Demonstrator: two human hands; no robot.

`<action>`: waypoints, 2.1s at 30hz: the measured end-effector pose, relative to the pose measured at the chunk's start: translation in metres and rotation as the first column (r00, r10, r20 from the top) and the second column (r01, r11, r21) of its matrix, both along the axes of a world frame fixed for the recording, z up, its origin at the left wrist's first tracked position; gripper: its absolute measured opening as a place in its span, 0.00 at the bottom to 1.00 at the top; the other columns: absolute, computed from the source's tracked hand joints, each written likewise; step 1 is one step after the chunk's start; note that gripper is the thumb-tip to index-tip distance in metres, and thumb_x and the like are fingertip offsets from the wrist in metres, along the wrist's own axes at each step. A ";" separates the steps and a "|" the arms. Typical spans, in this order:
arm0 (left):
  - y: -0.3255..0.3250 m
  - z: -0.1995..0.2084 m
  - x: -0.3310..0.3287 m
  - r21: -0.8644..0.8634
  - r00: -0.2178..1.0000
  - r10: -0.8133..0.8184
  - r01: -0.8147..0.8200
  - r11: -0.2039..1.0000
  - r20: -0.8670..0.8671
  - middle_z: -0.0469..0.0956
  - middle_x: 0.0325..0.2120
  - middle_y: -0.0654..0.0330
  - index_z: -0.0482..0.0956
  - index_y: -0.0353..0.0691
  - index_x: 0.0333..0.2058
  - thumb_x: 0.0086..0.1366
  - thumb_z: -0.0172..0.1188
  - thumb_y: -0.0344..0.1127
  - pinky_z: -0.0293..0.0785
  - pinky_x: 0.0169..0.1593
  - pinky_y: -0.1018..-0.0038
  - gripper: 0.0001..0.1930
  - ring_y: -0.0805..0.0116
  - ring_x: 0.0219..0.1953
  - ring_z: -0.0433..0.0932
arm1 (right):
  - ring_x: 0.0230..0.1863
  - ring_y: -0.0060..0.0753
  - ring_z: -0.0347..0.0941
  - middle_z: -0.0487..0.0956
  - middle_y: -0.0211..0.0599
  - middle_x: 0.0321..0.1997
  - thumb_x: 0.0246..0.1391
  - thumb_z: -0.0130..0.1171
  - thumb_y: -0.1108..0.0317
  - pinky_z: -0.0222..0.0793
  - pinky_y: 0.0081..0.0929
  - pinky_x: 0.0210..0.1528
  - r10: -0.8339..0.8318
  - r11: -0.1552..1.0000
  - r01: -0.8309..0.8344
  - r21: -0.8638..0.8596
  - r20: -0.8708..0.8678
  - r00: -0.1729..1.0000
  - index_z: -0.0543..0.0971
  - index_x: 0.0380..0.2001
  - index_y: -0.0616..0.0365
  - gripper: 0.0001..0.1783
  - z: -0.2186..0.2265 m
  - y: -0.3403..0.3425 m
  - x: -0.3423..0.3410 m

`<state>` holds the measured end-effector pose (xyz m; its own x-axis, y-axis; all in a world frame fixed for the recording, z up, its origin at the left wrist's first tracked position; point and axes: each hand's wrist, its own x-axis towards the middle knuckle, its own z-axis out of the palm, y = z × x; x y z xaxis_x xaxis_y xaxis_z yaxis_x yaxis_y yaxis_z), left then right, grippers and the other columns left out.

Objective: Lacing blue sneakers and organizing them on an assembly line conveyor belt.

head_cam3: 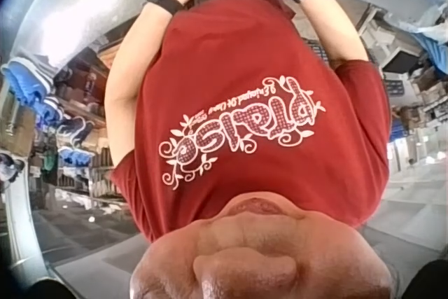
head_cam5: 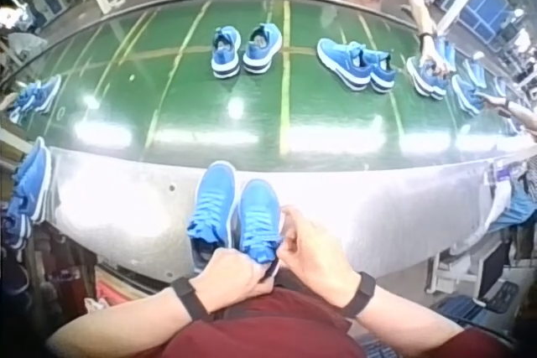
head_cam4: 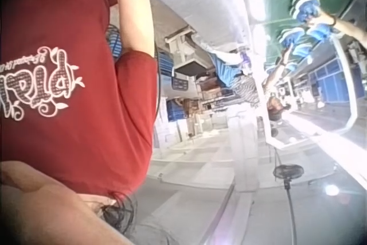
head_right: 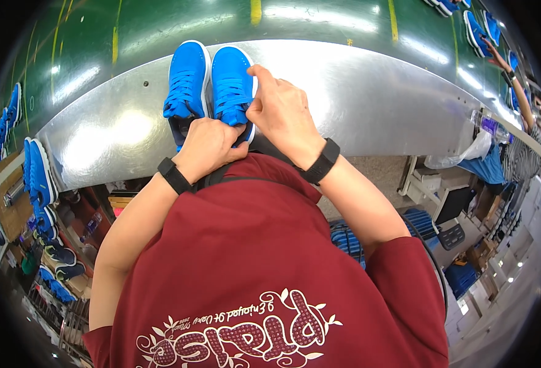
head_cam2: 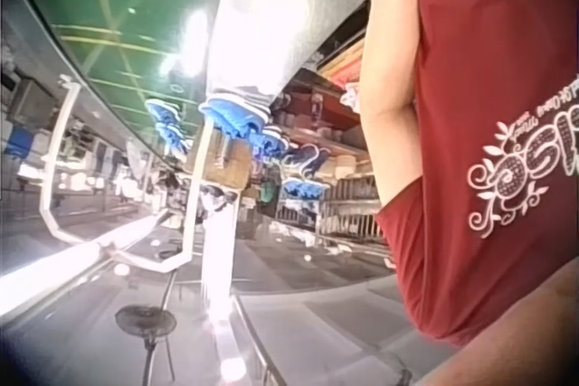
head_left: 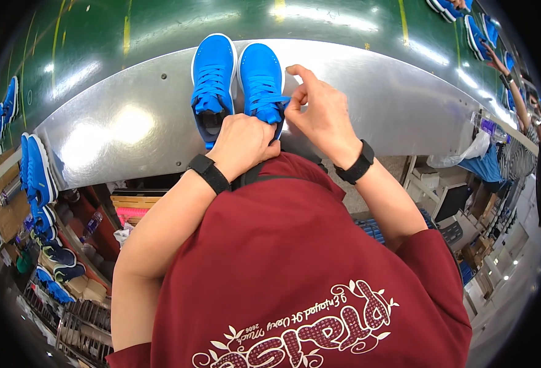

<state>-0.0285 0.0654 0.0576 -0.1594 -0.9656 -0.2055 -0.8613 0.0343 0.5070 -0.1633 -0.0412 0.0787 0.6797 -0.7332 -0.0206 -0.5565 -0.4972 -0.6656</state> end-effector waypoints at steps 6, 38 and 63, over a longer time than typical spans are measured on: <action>-0.001 0.003 0.002 0.013 1.000 -0.027 0.027 1.000 0.002 0.75 0.13 0.52 0.78 0.38 0.18 0.50 0.61 0.44 0.72 0.25 0.63 0.14 0.54 0.19 0.77 | 0.37 0.45 0.77 0.79 0.45 0.33 0.48 0.62 0.68 0.72 0.36 0.42 0.034 0.988 -0.029 0.151 -0.034 0.999 0.69 0.55 0.57 0.29 0.018 -0.023 -0.008; 0.000 0.042 0.020 0.178 0.927 0.361 -0.340 0.923 -0.101 0.78 0.33 0.46 0.71 0.31 0.50 0.58 0.61 0.33 0.75 0.37 0.65 0.22 0.53 0.33 0.80 | 0.30 0.38 0.80 0.81 0.46 0.29 0.47 0.60 0.71 0.74 0.29 0.36 -0.217 0.880 0.144 0.453 0.112 0.970 0.80 0.36 0.65 0.12 -0.021 -0.003 0.003; 0.008 0.011 0.016 0.154 0.899 0.419 -0.399 0.904 -0.127 0.78 0.24 0.46 0.73 0.27 0.48 0.57 0.61 0.30 0.73 0.33 0.62 0.21 0.51 0.27 0.79 | 0.44 0.57 0.76 0.78 0.59 0.42 0.41 0.66 0.63 0.71 0.40 0.49 0.238 0.930 -0.183 0.319 -0.144 0.961 0.68 0.54 0.72 0.37 0.002 -0.031 -0.013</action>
